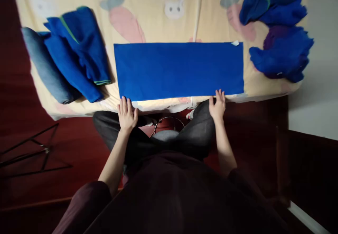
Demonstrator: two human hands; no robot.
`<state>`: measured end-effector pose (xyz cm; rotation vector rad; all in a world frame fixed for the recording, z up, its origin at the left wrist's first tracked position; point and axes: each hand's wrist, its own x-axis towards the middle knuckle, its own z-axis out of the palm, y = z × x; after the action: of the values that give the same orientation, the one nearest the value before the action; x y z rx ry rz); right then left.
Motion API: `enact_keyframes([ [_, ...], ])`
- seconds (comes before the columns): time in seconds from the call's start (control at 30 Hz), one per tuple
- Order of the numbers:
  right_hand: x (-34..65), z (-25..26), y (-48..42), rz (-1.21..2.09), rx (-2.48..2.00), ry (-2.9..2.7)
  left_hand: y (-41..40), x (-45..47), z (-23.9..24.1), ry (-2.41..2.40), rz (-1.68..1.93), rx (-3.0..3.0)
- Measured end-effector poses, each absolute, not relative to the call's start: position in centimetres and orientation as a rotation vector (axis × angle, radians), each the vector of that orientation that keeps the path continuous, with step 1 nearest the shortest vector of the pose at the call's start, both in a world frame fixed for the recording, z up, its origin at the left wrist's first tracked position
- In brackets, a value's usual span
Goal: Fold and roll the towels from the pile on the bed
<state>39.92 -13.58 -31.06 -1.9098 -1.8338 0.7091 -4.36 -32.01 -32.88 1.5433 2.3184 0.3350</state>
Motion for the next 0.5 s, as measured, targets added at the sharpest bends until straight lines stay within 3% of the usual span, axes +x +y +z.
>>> enact_keyframes([
  [0.13,35.3,-30.6,-19.1,0.793,-1.645,-1.735,-33.0,-3.5,-33.1,2.322,0.328,1.533],
  [0.3,28.0,-31.9,-22.9,1.407,-1.352,-1.126,-32.4,-3.2,-33.2,2.347,0.339,1.552],
  [0.5,24.1,-33.5,-22.5,1.586,-1.285,-0.971,-32.4,-3.6,-33.5,2.322,0.354,1.573],
])
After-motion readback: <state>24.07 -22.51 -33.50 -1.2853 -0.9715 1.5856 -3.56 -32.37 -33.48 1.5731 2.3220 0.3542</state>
